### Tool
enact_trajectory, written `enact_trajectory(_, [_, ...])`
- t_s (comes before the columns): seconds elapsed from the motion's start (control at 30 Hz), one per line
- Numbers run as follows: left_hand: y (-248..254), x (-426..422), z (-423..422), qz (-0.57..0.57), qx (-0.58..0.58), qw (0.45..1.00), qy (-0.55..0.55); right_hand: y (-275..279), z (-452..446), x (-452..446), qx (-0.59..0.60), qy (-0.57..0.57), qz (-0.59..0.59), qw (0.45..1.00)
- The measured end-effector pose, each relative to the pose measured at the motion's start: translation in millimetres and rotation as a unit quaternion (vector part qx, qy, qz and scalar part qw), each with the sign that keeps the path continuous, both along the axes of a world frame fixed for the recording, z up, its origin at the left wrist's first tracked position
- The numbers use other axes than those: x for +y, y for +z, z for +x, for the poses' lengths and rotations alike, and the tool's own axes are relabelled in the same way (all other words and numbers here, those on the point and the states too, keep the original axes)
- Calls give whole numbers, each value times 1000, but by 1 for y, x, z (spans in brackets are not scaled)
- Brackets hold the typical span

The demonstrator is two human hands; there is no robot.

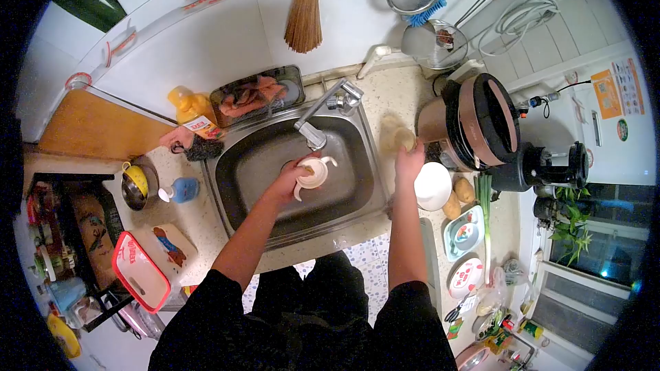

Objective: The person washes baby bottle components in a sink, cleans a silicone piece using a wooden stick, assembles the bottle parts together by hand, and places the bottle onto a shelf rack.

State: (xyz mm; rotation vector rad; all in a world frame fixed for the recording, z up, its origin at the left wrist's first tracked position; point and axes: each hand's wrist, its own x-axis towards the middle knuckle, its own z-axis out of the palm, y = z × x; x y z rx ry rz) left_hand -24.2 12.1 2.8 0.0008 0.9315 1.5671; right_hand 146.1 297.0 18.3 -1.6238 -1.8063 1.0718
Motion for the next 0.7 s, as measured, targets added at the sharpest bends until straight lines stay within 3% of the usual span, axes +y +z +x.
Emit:
enact_trajectory(0.03, [-5, -3, -1, 28, -38, 999, 15, 14, -8, -5, 59, -21, -104, 993])
enact_trajectory(0.13, [-2, -11, -2, 57, -87, 994, 43, 6, -15, -1, 176, -33, -204, 962])
enact_trajectory(0.3, [9, -40, 5, 1, -52, 995, 86, 13, -35, -44, 177, 113, -114, 971])
enact_trajectory(0.37, [7, -62, 6, 15, -52, 993, 101, 47, -57, -75, 24, 169, -146, 974])
enact_trajectory(0.5, [12, -103, 13, -11, -50, 993, 107, -10, -87, -91, -81, 355, 8, 931])
enact_trajectory(0.6, [12, -132, 25, -18, -40, 992, 119, 3, -115, -99, -138, 421, -22, 896])
enact_trajectory(0.7, [27, -152, 35, -30, -56, 990, 125, 10, -124, -92, -103, 486, 33, 867])
